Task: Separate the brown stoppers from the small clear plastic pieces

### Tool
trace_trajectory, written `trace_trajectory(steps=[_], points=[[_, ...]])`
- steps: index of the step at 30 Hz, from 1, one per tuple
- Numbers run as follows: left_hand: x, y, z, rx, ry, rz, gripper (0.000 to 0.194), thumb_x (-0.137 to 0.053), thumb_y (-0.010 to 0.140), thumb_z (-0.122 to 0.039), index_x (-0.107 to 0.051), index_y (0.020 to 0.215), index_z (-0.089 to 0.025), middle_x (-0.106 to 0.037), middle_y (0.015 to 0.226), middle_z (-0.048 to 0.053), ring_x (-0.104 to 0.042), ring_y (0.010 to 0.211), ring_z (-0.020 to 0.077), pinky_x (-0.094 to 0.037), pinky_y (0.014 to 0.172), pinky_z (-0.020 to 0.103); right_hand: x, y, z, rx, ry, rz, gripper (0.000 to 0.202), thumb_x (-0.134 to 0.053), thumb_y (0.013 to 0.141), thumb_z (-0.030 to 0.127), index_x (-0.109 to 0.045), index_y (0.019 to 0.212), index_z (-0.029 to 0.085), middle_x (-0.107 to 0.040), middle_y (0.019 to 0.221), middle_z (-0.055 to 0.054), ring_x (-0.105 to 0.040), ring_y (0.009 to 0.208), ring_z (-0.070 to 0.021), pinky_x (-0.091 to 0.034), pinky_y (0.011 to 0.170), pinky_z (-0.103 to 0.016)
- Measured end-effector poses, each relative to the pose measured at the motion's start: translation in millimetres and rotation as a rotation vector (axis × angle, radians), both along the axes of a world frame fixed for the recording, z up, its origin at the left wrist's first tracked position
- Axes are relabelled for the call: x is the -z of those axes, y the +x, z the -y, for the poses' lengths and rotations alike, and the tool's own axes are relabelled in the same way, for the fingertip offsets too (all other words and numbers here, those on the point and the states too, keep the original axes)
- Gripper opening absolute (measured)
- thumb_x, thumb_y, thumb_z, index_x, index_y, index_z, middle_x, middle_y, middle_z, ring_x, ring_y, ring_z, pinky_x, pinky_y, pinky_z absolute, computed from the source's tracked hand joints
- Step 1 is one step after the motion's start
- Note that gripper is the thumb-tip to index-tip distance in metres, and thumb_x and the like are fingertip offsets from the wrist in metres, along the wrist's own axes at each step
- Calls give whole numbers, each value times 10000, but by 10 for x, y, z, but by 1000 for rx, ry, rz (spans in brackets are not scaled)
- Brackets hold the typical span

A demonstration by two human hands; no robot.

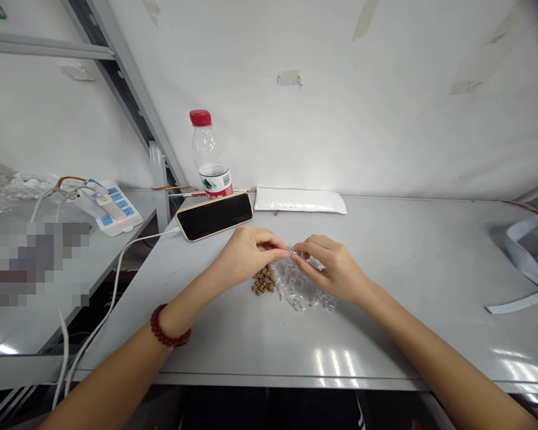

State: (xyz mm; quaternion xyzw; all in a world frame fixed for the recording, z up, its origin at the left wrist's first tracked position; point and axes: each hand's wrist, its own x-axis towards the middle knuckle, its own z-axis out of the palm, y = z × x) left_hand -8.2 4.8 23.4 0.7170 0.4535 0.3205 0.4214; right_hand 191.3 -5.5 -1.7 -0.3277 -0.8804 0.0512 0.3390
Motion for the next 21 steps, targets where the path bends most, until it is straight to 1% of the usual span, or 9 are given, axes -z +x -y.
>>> trace_trajectory(steps=[4,6,8,10,14,18,21], points=[[-12,-133,-73,157,-121,-205,102,-693,685,-245,-697,746,-164,-705,701,11,-656,679,156,-504,616,227,17,31,-43,18,-33,74,212,-475,915,224,-648,896,104,-591,720,-72,-508,652,-161,-434,621,-314],[-11,-183,-94,224,-183,-254,128,-682,677,-210,-693,796,-164,-717,721,12,-671,698,161,-513,633,227,21,38,-51,19,-62,131,212,-474,911,220,-653,902,107,-588,758,-83,-506,693,-174,-437,645,-325],[-12,-213,-104,260,-216,-276,172,-662,684,-191,-691,852,-164,-727,761,17,-679,739,164,-521,673,230,24,36,-46,13,-100,190,203,-480,902,208,-657,919,110,-587,809,-97,-508,743,-189,-441,676,-339],[-14,-228,-109,258,-188,-304,186,-626,715,-198,-694,886,-170,-729,813,19,-674,774,162,-516,700,234,24,30,-31,8,-131,230,197,-484,891,191,-659,935,110,-587,849,-108,-508,774,-198,-443,698,-349],[-18,-230,-116,219,-61,-416,210,-533,781,-224,-707,891,-189,-714,889,22,-645,782,155,-484,693,244,14,19,1,1,-147,251,204,-480,886,174,-666,938,107,-584,874,-115,-505,786,-202,-443,713,-355],[-11,-210,-100,260,-30,-504,208,-568,757,-283,-705,880,-187,-697,817,25,-619,725,162,-446,608,237,-1,18,14,2,-128,242,210,-469,893,171,-663,934,102,-583,880,-120,-501,791,-203,-441,706,-348],[3,-192,-78,261,-13,-513,183,-554,758,-282,-691,820,-179,-676,744,22,-600,686,159,-423,569,234,-3,19,9,8,-114,239,215,-453,899,172,-657,938,115,-585,890,-122,-502,800,-207,-443,701,-352]])
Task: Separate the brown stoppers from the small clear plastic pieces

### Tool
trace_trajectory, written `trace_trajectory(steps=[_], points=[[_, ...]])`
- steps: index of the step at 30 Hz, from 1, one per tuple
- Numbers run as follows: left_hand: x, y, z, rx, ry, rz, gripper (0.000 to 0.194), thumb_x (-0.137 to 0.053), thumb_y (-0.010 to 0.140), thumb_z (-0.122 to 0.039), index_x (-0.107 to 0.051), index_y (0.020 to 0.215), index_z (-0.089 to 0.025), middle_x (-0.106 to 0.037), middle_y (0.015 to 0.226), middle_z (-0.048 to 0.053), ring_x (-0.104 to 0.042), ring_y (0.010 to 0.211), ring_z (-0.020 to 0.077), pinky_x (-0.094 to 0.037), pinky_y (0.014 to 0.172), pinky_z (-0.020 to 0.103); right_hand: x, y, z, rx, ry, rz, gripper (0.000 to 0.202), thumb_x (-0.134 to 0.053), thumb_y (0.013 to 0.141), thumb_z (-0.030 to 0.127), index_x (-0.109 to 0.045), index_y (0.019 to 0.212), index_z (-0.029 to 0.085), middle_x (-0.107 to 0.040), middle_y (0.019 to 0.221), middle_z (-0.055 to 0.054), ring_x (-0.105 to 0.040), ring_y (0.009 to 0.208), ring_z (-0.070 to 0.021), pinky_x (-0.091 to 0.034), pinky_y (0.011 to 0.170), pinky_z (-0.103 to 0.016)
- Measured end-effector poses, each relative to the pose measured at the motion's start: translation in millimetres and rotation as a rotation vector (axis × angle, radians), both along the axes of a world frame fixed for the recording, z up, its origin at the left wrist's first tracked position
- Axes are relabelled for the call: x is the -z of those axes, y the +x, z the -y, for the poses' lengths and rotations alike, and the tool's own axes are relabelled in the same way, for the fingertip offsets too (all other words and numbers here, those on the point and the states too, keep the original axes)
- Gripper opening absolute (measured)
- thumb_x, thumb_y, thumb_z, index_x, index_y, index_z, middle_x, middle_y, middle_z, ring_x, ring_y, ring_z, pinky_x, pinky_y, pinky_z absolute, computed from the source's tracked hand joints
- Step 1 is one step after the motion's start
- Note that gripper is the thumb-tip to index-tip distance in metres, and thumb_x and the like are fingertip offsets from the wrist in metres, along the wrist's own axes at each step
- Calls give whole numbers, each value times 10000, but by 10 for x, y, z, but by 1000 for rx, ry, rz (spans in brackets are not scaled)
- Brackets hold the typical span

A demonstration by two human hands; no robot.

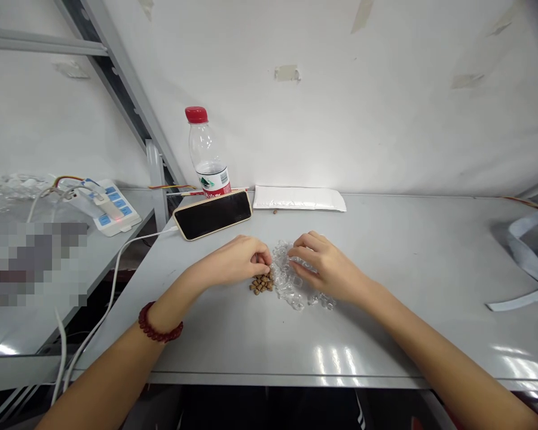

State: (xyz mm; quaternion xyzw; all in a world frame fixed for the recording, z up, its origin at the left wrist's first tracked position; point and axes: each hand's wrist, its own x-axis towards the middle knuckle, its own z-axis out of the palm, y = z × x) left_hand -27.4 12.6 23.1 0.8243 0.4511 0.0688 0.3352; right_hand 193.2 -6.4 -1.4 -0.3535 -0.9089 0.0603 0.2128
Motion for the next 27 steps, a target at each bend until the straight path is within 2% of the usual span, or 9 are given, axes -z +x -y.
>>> trace_trajectory(steps=[5,9,12,16,22,27], points=[[-14,27,19,-63,-25,102,141,-561,762,-281,-656,766,-176,-667,721,14,-592,656,146,-428,563,235,9,-5,-8,-10,-3,-50,202,-454,903,163,-641,971,133,-589,903,-120,-520,821,-207,-458,723,-360],[-84,60,43,-178,-109,333,98,-627,724,-254,-615,741,-158,-656,711,10,-603,677,139,-458,598,232,-7,-14,7,-54,-69,-202,184,-469,914,175,-627,1002,140,-602,927,-111,-545,861,-195,-481,756,-354],[-116,87,65,-190,-152,461,144,-683,700,-263,-594,715,-151,-627,668,-1,-584,644,122,-464,600,230,-29,-22,18,-52,-143,-289,174,-485,914,181,-625,1009,140,-623,905,-91,-576,810,-170,-491,724,-324],[-96,127,88,-185,-154,511,203,-737,664,-282,-583,674,-150,-593,623,-20,-533,564,92,-434,540,213,-34,-28,17,-38,-175,-325,174,-487,918,188,-633,997,134,-641,836,-70,-581,699,-143,-479,636,-287],[-28,188,124,-169,-166,530,183,-731,672,-278,-597,671,-152,-577,576,-24,-521,546,90,-419,517,203,-17,-53,49,-66,-199,-360,160,-480,911,143,-633,950,163,-666,800,-41,-589,661,-116,-465,610,-244],[31,197,103,-173,-212,586,282,-787,605,-324,-571,660,-152,-585,571,-25,-495,507,84,-411,488,205,-1,-97,114,-76,-142,-407,238,-420,893,87,-642,868,167,-609,673,-14,-534,589,-105,-427,556,-222]])
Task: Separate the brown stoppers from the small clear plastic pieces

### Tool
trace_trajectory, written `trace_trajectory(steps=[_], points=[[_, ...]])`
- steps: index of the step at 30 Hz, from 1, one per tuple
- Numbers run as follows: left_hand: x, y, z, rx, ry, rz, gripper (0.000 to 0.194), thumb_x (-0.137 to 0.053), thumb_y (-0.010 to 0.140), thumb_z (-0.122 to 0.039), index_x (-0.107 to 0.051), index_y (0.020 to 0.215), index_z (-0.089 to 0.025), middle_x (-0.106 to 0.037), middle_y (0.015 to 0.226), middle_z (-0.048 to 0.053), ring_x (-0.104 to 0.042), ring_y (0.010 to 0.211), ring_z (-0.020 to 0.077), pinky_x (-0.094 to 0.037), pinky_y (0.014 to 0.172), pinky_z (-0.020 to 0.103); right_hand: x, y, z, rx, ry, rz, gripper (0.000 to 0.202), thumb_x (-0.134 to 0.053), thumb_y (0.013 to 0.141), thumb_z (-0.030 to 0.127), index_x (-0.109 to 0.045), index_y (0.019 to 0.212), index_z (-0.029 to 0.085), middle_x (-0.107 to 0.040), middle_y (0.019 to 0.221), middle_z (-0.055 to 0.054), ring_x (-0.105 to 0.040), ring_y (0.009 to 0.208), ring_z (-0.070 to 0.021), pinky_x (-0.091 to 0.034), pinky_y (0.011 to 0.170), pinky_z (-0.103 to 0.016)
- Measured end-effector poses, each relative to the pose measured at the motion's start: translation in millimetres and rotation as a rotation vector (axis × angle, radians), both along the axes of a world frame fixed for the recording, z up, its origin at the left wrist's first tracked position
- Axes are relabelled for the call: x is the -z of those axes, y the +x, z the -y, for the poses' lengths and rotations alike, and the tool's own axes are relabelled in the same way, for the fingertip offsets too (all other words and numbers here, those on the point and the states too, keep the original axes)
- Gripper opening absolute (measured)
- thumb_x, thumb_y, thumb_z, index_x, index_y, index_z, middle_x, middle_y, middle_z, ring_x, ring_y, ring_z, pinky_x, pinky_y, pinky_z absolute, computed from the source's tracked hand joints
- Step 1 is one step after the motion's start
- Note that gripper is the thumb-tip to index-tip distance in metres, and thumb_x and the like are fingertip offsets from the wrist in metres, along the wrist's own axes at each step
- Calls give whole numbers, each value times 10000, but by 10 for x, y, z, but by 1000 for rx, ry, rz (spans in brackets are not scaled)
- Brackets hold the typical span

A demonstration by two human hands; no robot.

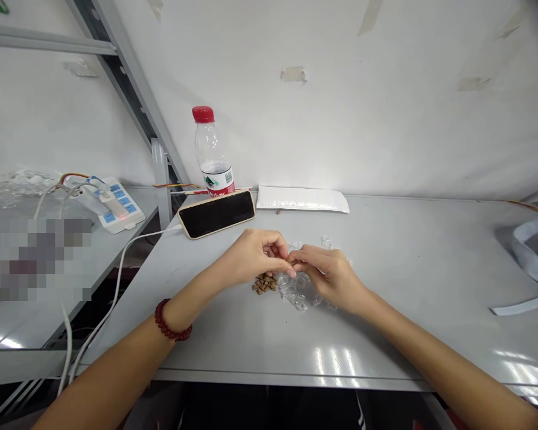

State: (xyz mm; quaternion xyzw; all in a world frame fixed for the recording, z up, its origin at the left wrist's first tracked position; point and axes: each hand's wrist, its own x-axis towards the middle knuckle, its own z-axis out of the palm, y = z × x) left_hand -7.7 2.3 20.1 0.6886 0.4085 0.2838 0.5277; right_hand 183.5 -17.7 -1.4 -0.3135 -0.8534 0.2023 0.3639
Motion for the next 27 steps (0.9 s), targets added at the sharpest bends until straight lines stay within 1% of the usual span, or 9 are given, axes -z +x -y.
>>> trace_trajectory(steps=[4,7,10,14,16,19,21,23,27], points=[[32,-7,-13,-1,31,-27,265,-755,646,-366,-610,623,-146,-556,522,-29,-487,487,83,-396,468,201,7,-7,19,21,-9,-31,270,-400,892,89,-657,868,169,-602,671,-19,-525,591,-109,-433,565,-234],[32,-13,-14,10,38,-93,276,-700,702,-413,-654,657,-145,-591,551,-7,-539,522,104,-430,494,210,9,0,-6,54,-71,-35,249,-434,897,122,-673,925,183,-654,723,-24,-574,631,-119,-457,593,-251],[14,-23,-20,28,45,-141,294,-666,731,-438,-646,693,-147,-607,581,0,-553,539,114,-423,494,212,21,9,-55,27,-113,13,284,-424,899,114,-670,1017,192,-696,815,-34,-617,682,-131,-482,629,-271],[16,-63,-73,-31,180,-221,274,-583,798,-399,-603,673,-156,-600,601,-4,-540,561,115,-406,527,219,14,47,-105,56,-34,111,330,-402,907,110,-587,1174,169,-679,935,-81,-615,783,-165,-496,683,-320],[54,-93,-128,-98,298,-328,281,-550,815,-398,-603,678,-159,-610,618,4,-540,587,129,-402,562,237,-22,84,-110,86,12,169,265,-460,898,145,-589,1130,143,-651,933,-100,-595,830,-185,-489,702,-334],[157,-128,-227,-185,455,-519,263,-525,823,-378,-614,703,-162,-626,656,23,-542,626,151,-387,603,259,-105,143,-94,43,-69,316,102,-544,872,194,-632,906,155,-616,781,-50,-556,682,-153,-457,615,-291],[225,-137,-287,-181,493,-605,236,-500,830,-336,-626,728,-165,-626,660,27,-537,620,157,-369,597,262,-155,165,-71,-7,-152,400,77,-574,857,207,-634,831,166,-605,730,-24,-519,594,-125,-422,549,-261],[260,-144,-331,-164,509,-647,219,-488,820,-296,-642,734,-166,-627,657,31,-535,616,161,-359,591,263,-187,164,-46,-39,-190,441,60,-595,841,202,-645,848,169,-611,749,-24,-514,578,-117,-403,524,-248],[172,-210,-357,-175,481,-602,220,-495,788,-271,-671,714,-161,-653,687,35,-560,655,165,-384,611,259,-199,126,-7,-56,-154,508,78,-600,834,160,-661,882,167,-604,812,-38,-513,581,-110,-395,527,-245]])
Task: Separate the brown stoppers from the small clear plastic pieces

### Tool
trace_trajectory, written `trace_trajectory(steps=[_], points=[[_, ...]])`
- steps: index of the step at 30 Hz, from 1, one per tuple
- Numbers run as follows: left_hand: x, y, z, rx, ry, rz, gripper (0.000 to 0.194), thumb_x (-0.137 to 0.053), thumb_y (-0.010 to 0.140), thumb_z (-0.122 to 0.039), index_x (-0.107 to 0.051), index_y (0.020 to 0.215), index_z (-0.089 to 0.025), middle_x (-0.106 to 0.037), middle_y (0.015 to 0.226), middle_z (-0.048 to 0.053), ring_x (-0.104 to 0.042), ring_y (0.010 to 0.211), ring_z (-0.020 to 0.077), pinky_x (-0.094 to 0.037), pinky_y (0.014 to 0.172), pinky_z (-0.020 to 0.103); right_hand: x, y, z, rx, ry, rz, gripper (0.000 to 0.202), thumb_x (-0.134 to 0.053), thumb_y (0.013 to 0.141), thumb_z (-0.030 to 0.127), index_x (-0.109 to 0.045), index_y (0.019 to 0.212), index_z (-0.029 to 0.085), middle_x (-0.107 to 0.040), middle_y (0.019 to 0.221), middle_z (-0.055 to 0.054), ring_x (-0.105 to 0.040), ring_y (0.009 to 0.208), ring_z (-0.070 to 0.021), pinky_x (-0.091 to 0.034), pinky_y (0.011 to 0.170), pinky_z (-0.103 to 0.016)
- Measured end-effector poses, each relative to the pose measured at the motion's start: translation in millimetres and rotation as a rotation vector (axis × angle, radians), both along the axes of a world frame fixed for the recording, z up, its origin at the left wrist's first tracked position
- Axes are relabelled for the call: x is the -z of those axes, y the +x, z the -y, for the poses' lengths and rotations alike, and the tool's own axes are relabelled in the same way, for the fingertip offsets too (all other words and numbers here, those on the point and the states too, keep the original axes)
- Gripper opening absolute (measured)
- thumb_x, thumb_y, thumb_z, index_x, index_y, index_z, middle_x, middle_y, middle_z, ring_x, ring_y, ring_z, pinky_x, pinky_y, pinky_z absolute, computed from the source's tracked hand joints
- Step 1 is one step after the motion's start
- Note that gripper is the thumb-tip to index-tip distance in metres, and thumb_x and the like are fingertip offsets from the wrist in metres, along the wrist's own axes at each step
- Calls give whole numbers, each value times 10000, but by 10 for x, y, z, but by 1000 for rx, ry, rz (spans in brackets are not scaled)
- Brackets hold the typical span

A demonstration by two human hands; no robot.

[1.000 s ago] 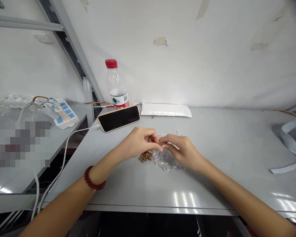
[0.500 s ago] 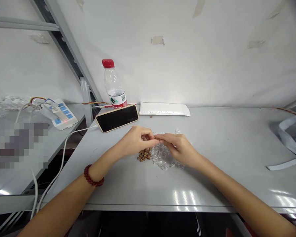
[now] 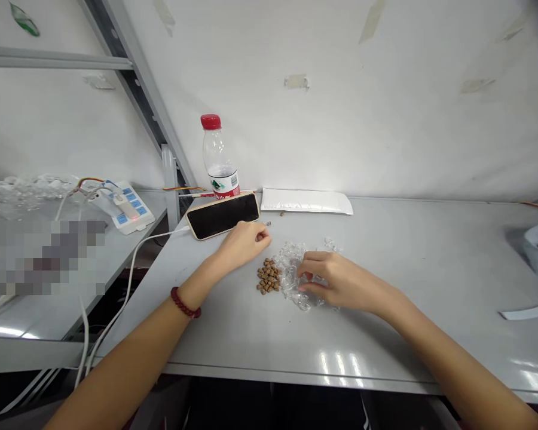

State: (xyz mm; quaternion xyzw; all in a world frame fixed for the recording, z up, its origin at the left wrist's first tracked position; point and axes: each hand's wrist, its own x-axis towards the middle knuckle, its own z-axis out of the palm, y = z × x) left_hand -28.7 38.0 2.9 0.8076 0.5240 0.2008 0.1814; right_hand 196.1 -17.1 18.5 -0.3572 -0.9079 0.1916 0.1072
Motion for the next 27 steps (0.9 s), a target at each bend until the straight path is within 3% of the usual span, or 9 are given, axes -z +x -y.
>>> trace_trajectory(steps=[5,9,13,20,27], points=[[-198,-108,76,126,-219,17,186,-581,715,-299,-704,775,-172,-677,718,26,-599,684,168,-419,600,240,28,-16,6,-30,130,60,99,-588,819,107,-668,849,156,-582,796,-46,-510,615,-133,-394,555,-262],[-197,-58,153,190,-340,-13,191,-551,730,-283,-692,791,-170,-673,683,17,-599,634,155,-412,554,228,60,-24,11,-35,173,108,136,-540,844,108,-668,857,151,-591,803,-59,-526,648,-153,-406,591,-282],[-153,6,189,189,-325,-34,170,-521,729,-247,-669,710,-165,-659,645,15,-589,617,153,-409,552,233,73,-39,2,-29,163,84,118,-528,842,115,-643,857,134,-591,793,-66,-530,657,-153,-406,586,-274],[-158,-7,192,169,-390,-61,182,-509,667,-176,-671,747,-161,-677,682,20,-605,632,156,-424,556,234,86,-2,-52,62,138,-74,108,-493,863,173,-590,901,143,-586,804,-65,-529,672,-156,-413,580,-275],[-170,-11,209,176,-306,-11,133,-517,677,-190,-640,719,-160,-658,656,9,-595,624,149,-428,560,235,129,-3,-60,111,78,-235,111,-496,897,235,-562,954,165,-598,841,-56,-563,724,-153,-438,617,-276]])
